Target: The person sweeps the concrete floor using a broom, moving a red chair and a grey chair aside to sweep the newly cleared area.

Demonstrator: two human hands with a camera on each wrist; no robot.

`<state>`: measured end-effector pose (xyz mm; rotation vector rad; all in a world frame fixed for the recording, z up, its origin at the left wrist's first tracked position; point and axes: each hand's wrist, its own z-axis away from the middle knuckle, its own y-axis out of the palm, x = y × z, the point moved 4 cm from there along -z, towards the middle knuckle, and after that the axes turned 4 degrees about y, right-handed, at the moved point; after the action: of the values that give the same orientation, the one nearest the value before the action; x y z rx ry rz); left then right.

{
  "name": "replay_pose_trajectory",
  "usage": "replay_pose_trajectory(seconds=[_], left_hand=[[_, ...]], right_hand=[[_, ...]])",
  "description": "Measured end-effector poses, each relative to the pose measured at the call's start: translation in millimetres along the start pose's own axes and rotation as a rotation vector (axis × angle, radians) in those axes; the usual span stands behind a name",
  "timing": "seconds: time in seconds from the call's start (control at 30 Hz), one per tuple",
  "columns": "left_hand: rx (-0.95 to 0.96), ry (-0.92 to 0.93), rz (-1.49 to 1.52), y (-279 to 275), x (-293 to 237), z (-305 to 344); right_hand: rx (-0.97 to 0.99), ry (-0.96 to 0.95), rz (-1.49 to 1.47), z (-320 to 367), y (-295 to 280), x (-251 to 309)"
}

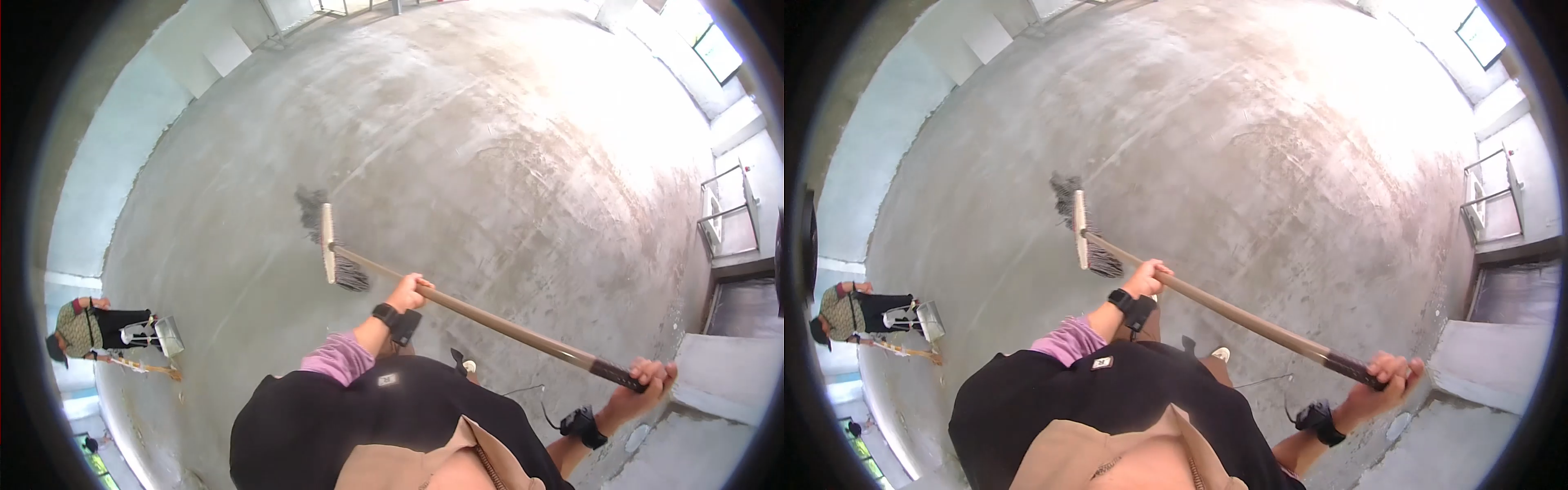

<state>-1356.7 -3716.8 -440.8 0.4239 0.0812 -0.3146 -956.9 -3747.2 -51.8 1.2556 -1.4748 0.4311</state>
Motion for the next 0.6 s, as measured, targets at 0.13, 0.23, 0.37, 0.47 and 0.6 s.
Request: replay_pose_trajectory(seconds=[0.13, 0.23, 0.37, 0.47, 0.6], left_hand=[[0.059, -0.051, 0.157, -30.4, -111.6, -25.0], [-0.03, 0.007, 0.117, -43.3, -151.1, -26.3], [-0.1, 0.009, 0.153, -49.4, -184.4, -45.2], [-0.14, -0.002, 0.139, -41.7, -206.2, -52.5], [0.361, 0.235, -0.382, -69.3, -253.3, -89.6]], right_hand=[[0.06, 0.116, 0.084, 8.2, 115.3, -33.8], [0.129, 0.156, 0.111, 2.1, 153.5, -61.2], [0.215, 0.228, 0.105, -22.4, 193.1, -106.1], [0.216, 0.257, 0.135, -44.3, 223.8, -136.6], [0.255, 0.27, 0.211, -74.4, 277.5, -181.6]])
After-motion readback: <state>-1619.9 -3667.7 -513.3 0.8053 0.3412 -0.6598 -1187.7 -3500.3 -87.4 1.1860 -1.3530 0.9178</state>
